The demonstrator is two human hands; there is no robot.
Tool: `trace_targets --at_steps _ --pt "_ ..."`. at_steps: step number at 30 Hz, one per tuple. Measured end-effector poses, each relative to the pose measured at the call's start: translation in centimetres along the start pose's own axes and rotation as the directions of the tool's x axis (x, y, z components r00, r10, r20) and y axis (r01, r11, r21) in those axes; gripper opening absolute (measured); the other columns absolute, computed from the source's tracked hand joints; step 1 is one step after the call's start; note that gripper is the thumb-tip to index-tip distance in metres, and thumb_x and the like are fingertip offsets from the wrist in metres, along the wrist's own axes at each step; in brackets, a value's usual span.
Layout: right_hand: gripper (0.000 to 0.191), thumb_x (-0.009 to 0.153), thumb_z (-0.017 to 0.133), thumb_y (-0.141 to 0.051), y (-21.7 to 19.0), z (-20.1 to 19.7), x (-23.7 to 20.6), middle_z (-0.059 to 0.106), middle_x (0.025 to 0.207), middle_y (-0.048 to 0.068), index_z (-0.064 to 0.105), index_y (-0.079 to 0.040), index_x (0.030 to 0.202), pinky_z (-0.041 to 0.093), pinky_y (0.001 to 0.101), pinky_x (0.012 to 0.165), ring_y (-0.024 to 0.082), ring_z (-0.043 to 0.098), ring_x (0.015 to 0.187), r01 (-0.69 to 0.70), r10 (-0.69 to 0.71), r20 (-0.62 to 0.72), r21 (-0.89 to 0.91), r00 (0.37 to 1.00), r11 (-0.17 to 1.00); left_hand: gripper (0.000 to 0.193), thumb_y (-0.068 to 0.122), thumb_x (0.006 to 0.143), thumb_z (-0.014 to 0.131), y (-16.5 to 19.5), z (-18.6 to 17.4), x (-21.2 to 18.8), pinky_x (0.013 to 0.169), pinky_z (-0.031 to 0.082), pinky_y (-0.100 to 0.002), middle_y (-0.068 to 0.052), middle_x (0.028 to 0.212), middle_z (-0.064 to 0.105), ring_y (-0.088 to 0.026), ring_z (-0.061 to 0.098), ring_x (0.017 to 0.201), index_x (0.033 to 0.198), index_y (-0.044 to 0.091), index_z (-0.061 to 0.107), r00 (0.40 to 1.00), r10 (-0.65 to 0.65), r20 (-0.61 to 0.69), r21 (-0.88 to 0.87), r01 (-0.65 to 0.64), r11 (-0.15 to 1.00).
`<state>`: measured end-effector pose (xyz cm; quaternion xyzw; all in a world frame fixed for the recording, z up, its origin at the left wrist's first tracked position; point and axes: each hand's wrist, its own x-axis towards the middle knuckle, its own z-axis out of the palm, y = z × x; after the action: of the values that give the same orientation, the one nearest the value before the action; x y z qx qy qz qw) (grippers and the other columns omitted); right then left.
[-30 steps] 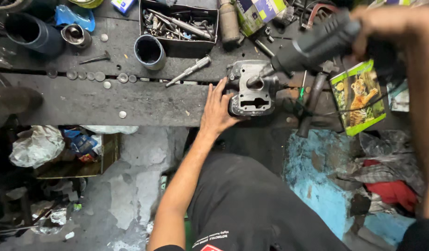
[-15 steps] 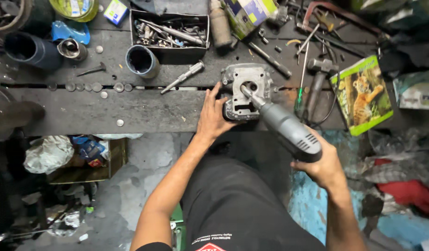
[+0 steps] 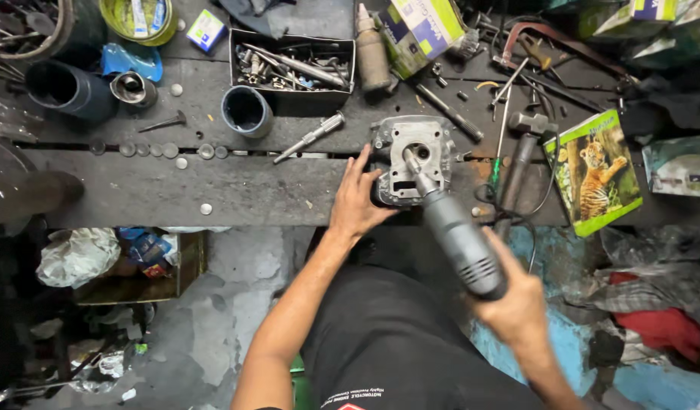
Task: The person uses a handheld rotary tool to grind the surface of a metal engine cylinder head. They hold the part with one hand and operate the tool with the other, rotating the part to access different areas.
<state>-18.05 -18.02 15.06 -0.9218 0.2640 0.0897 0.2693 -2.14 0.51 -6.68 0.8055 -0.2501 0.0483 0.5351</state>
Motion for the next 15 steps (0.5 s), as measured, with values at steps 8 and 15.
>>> trace_targets --at_steps 8,15 --pt "0.062 0.046 0.096 -0.006 6.0 -11.8 21.9 0.074 0.089 0.011 0.076 -0.001 0.105 0.056 0.0398 0.077 0.025 0.068 0.08 0.127 0.012 0.505 -0.239 0.863 0.963 0.081 0.037 0.064 0.098 0.1 -0.1 -0.1 0.122 0.038 -0.054 -0.019 0.164 0.034 -0.046 0.044 0.144 0.127 0.007 0.056 0.999 -0.039 -0.008 -0.028 0.039 0.999" --pt "0.047 0.051 0.084 -0.014 -12.8 -13.7 27.9 0.078 0.086 0.01 0.077 -0.005 0.097 0.055 0.0393 0.072 0.024 0.068 0.078 0.55 -0.136 0.714 -0.388 0.687 0.74 0.087 0.044 0.06 0.098 0.4 0.0 -0.4 0.119 0.037 -0.056 -0.019 0.162 0.033 -0.051 0.04 0.143 0.125 0.006 0.056 0.999 -0.039 -0.001 0.029 0.039 0.999"
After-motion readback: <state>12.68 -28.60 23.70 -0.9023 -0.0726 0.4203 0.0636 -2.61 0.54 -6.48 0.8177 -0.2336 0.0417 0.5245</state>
